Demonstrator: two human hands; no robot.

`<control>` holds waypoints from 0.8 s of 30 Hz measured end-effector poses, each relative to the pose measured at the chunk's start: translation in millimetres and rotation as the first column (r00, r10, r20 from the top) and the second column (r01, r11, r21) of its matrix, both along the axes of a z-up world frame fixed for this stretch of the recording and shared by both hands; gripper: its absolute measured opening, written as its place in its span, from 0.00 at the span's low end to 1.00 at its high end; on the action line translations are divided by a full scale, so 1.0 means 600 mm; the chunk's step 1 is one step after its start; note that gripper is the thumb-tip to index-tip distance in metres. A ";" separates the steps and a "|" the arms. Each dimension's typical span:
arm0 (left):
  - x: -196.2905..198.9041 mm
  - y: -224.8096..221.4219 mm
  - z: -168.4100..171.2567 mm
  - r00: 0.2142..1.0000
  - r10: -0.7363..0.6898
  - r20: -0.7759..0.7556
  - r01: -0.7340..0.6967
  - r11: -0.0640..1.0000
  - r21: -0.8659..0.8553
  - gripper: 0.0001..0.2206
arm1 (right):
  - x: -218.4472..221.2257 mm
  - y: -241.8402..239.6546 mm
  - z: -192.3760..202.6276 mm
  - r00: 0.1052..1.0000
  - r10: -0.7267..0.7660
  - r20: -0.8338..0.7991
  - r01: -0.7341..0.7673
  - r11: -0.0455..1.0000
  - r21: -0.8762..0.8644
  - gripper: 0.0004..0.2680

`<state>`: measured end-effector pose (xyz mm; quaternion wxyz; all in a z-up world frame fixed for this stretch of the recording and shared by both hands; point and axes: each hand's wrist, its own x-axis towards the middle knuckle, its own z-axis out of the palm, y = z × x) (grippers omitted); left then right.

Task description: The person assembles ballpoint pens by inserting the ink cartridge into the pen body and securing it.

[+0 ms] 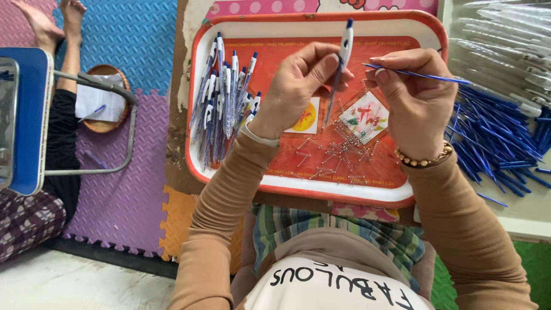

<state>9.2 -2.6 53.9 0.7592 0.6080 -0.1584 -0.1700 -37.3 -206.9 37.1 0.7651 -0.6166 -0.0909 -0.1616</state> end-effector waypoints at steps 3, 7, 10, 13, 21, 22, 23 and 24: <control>0.001 -0.009 -0.041 0.992 -0.039 -0.121 0.033 0.998 -0.050 0.16 | -0.003 0.008 -0.002 0.993 -0.056 -0.105 0.056 0.998 0.000 0.04; 0.001 -0.015 -0.070 0.984 -0.087 -0.155 0.067 0.990 -0.126 0.15 | 0.000 0.015 -0.008 0.994 -0.074 -0.078 0.068 0.995 -0.079 0.05; 0.002 -0.019 -0.079 0.980 -0.078 -0.181 0.039 0.977 -0.208 0.17 | 0.003 0.015 -0.015 0.992 -0.027 -0.122 0.030 0.999 0.024 0.06; -0.001 -0.016 -0.072 0.984 -0.092 -0.155 0.057 0.975 -0.216 0.16 | 0.004 0.016 -0.015 0.979 0.051 -0.198 -0.020 0.988 0.153 0.06; -0.007 -0.014 -0.082 0.962 -0.215 -0.168 0.145 0.923 -0.356 0.22 | -0.006 0.015 -0.014 0.996 -0.085 0.021 0.087 0.981 -0.172 0.07; -0.007 -0.016 -0.083 0.962 -0.216 -0.170 0.144 0.923 -0.356 0.22 | -0.008 0.015 -0.013 0.996 -0.085 0.019 0.087 0.981 -0.172 0.07; -0.008 -0.017 -0.084 0.963 -0.215 -0.163 0.147 0.924 -0.353 0.21 | -0.009 0.017 -0.011 0.989 -0.096 0.109 0.117 0.971 -0.208 0.07; -0.009 -0.018 -0.085 0.964 -0.215 -0.155 0.150 0.925 -0.350 0.21 | -0.010 0.019 -0.010 0.975 -0.102 0.199 0.150 0.959 -0.242 0.07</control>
